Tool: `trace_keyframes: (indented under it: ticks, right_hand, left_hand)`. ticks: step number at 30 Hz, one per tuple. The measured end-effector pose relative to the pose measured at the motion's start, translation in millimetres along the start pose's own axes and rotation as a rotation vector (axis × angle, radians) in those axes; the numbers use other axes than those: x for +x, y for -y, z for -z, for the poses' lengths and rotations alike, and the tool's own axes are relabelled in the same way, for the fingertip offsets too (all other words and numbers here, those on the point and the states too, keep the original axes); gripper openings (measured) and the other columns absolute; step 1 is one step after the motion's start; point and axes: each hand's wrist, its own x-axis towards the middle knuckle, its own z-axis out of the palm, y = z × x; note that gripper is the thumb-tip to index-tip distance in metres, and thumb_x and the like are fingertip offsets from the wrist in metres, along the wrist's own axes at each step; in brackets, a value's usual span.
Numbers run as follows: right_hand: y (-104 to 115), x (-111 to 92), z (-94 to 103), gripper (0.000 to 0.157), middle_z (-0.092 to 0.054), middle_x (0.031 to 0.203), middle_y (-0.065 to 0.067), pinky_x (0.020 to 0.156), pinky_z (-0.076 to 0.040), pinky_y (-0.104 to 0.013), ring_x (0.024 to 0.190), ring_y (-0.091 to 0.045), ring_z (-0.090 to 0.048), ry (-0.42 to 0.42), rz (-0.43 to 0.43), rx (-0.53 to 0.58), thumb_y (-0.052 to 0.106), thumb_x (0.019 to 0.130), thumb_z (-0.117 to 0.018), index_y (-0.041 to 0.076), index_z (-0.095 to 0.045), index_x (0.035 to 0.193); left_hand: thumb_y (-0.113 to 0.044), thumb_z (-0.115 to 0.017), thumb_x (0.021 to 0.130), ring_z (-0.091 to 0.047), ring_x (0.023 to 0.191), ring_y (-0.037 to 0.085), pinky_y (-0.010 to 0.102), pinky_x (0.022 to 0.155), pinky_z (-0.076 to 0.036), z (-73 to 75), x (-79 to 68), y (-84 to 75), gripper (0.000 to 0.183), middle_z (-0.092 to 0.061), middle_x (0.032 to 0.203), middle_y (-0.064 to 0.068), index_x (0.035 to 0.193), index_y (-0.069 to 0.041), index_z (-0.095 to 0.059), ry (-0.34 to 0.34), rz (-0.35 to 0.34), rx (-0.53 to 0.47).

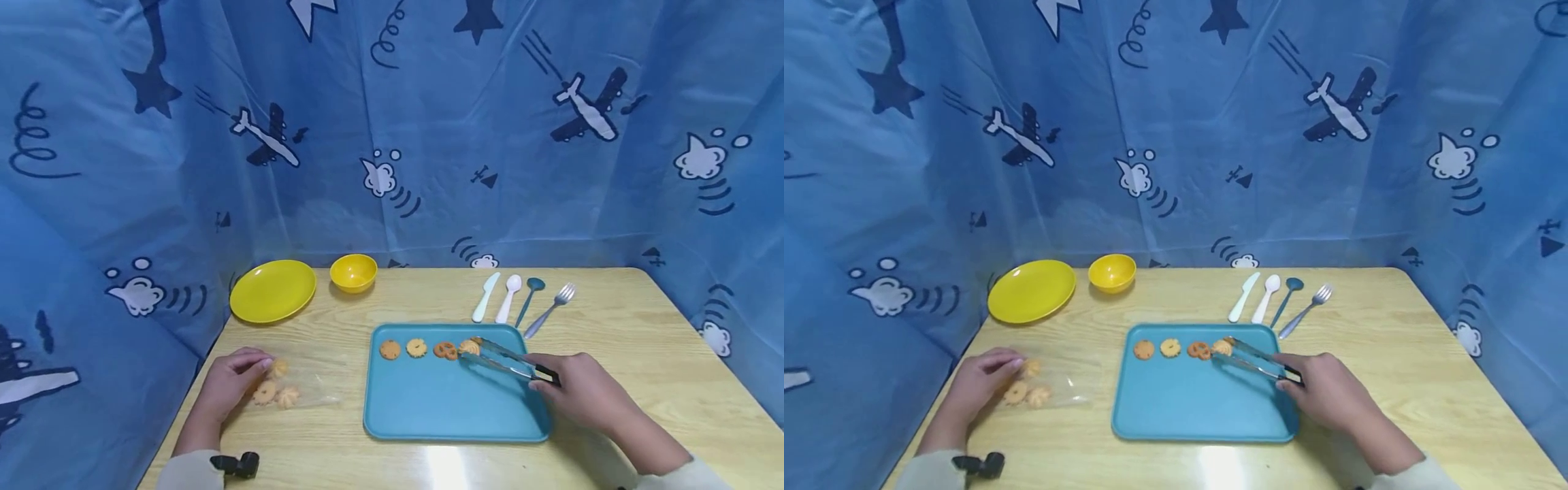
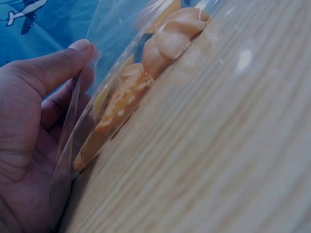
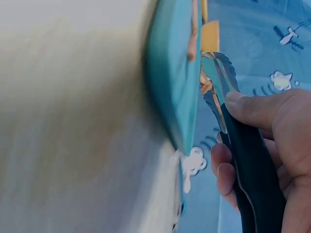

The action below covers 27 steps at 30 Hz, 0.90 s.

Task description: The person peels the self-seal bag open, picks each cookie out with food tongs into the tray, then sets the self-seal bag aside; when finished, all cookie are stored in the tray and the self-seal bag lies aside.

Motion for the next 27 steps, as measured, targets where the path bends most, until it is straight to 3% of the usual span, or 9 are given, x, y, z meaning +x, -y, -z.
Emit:
trace_keyframes:
  ticks: [15, 19, 23, 27]
  right_hand:
    - [-6.9, 0.6, -2.6, 0.047, -0.048, 0.059, 0.011, 0.049, -0.033, -0.022, 0.053, -0.003, -0.039, 0.000, -0.009, -0.020, 0.030, 0.089, -0.080, 0.012, -0.069, 0.131]
    - [16.2, 9.7, -7.9, 0.044, -0.044, 0.057, 0.012, 0.047, -0.033, -0.022, 0.051, -0.001, -0.035, 0.009, 0.054, 0.056, 0.031, 0.091, -0.079, 0.017, -0.069, 0.132]
    - [54.8, 28.5, -17.2, 0.043, -0.068, 0.075, 0.010, 0.053, -0.039, -0.021, 0.055, 0.003, -0.042, 0.075, 0.197, 0.089, 0.030, 0.093, -0.076, 0.019, -0.068, 0.134]
    - [95.7, 55.7, -32.9, 0.040, -0.072, 0.080, 0.008, 0.053, -0.040, -0.021, 0.052, 0.001, -0.046, 0.149, 0.315, 0.068, 0.033, 0.096, -0.072, 0.024, -0.068, 0.135]
  left_hand:
    - [-0.040, -0.071, 0.096, -0.062, 0.102, 0.000, 0.012, 0.090, -0.047, 2.4, 0.8, -6.0, 0.031, -0.074, 0.112, 0.002, 0.109, -0.014, -0.080, 0.011, 0.050, 0.004]
    - [-0.043, -0.070, 0.095, -0.061, 0.103, 0.000, 0.012, 0.090, -0.047, 5.4, 1.9, -7.6, 0.033, -0.073, 0.113, 0.002, 0.109, -0.016, -0.080, 0.007, 0.039, 0.024]
    - [-0.040, -0.071, 0.096, -0.061, 0.102, 0.000, 0.013, 0.090, -0.048, 5.4, 0.6, -7.9, 0.032, -0.073, 0.112, 0.004, 0.109, -0.013, -0.080, 0.008, 0.016, -0.002]
    - [-0.036, -0.072, 0.096, -0.062, 0.101, 0.000, 0.014, 0.089, -0.049, 3.5, -1.8, -7.3, 0.030, -0.074, 0.111, 0.005, 0.109, -0.011, -0.080, 0.009, 0.010, -0.022]
